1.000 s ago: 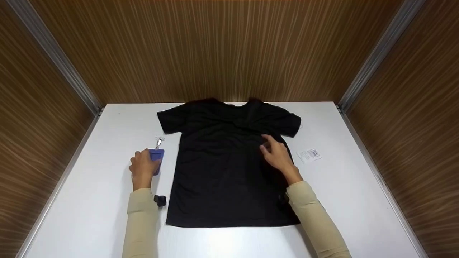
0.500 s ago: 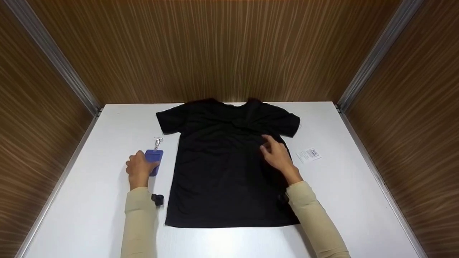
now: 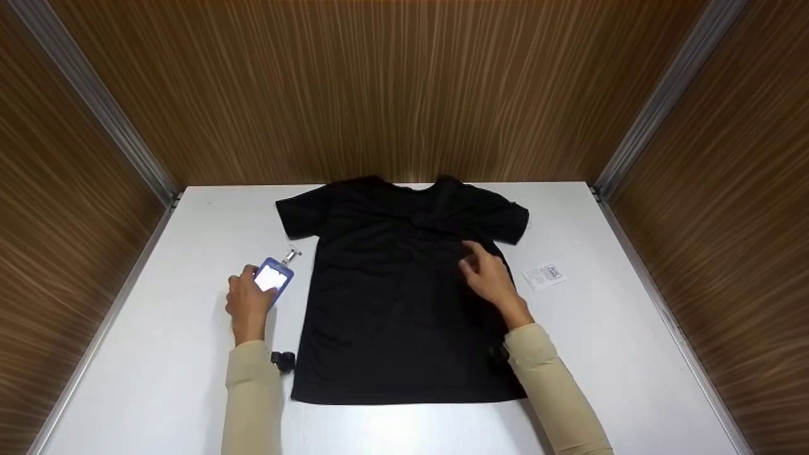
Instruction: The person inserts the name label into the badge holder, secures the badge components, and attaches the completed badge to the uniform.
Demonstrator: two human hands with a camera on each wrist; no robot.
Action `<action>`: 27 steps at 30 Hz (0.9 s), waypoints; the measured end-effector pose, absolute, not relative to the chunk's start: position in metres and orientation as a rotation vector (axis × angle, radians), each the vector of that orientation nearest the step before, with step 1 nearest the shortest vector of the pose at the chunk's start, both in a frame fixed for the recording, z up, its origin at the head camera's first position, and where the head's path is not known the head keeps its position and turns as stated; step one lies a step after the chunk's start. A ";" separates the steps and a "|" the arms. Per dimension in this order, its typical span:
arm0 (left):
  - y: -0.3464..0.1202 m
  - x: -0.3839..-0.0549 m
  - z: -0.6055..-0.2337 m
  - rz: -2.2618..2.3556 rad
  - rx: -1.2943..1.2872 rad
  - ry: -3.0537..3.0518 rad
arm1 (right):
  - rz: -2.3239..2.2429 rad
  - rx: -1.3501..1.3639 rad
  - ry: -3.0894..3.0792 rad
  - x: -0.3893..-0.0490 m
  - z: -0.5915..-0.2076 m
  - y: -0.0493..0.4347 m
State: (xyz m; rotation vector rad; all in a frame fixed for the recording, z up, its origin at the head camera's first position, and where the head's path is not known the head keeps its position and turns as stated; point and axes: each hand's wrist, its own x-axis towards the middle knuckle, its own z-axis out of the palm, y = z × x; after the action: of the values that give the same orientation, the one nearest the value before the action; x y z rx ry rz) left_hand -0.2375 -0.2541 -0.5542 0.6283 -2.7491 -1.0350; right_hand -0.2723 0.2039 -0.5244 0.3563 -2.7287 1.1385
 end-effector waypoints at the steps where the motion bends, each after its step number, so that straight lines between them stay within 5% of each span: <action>1: -0.253 -0.238 -0.555 -1.047 0.628 -2.726 | 1.142 0.355 -2.728 -0.273 -0.525 0.205; 27: -0.200 -0.239 -0.512 -1.145 0.430 -2.495 | 1.211 0.361 -2.730 -0.270 -0.522 0.201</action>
State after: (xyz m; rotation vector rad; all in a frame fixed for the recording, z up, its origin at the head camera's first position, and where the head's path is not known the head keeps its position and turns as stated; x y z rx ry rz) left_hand -0.2390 -0.1996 -0.5123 0.4305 -2.4953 -1.1450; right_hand -0.2703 0.2014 -0.5222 0.3612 -2.7303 1.2110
